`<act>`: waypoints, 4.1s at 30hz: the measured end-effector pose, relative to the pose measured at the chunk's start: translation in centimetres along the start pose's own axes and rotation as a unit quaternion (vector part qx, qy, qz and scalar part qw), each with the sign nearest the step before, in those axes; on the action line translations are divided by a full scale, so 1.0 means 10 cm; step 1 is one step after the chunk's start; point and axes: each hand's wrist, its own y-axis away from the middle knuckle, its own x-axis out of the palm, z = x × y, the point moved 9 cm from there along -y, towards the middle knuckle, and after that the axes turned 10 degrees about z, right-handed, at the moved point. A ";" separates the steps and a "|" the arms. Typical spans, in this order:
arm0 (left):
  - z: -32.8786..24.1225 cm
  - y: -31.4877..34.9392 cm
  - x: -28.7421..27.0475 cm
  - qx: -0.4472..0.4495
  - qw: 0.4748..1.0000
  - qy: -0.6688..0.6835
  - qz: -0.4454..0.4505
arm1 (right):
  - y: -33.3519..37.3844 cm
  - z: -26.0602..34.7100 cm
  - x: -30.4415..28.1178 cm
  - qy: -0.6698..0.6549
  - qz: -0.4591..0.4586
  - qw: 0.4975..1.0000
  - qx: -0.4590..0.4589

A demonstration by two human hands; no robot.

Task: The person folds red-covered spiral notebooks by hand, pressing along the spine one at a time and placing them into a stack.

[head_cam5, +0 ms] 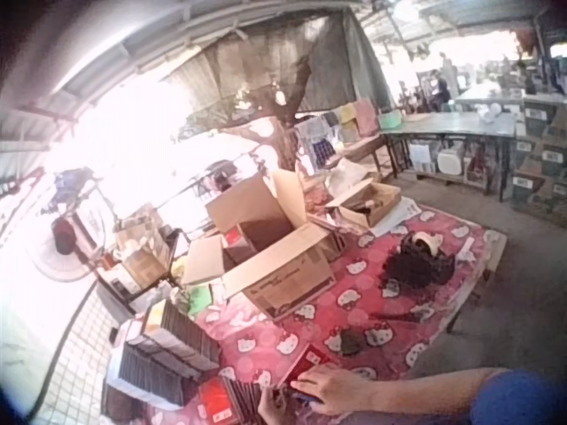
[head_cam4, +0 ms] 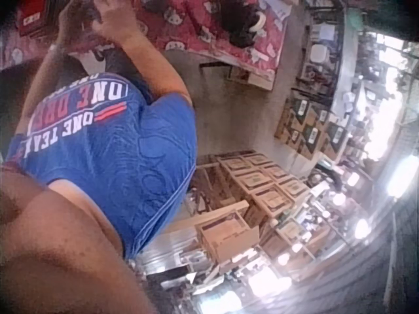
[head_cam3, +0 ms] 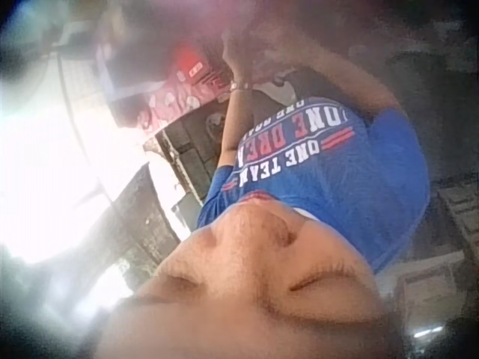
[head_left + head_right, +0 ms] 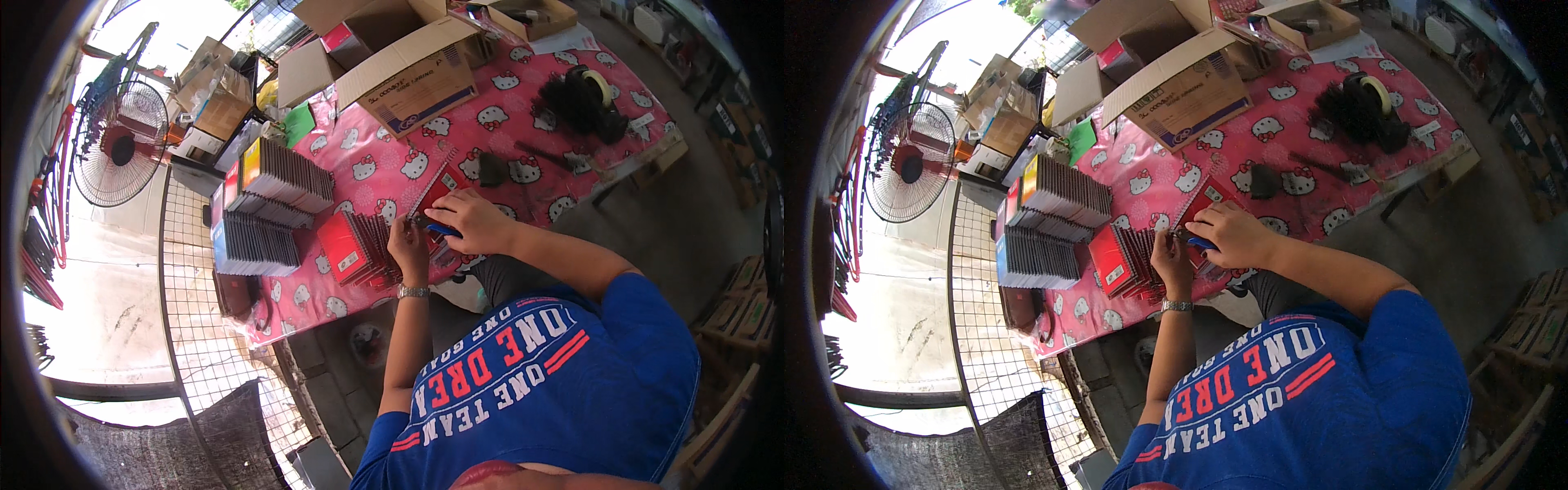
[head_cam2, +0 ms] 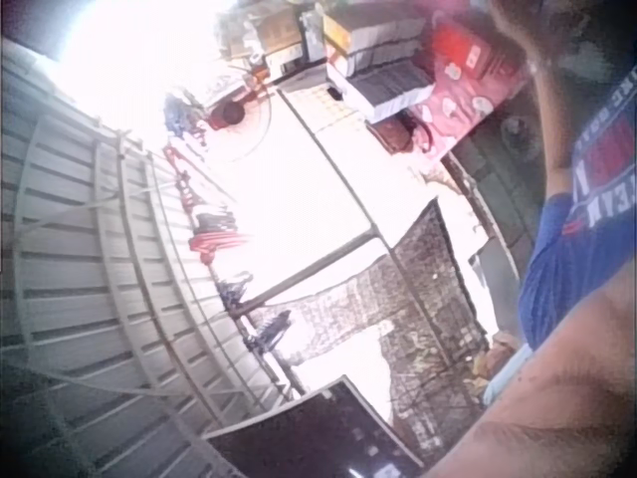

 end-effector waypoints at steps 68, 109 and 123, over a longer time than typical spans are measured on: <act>-0.76 -0.26 0.62 0.234 0.908 -0.286 0.198 | 0.13 -0.84 -0.18 -0.196 0.013 0.978 0.065; -0.62 -0.20 0.52 0.201 0.936 -0.229 0.174 | -0.08 -0.92 0.05 -0.686 0.251 0.683 -0.011; -0.31 -0.35 0.35 0.090 0.971 -0.085 0.206 | -0.33 -1.22 0.30 -0.519 0.319 0.790 0.063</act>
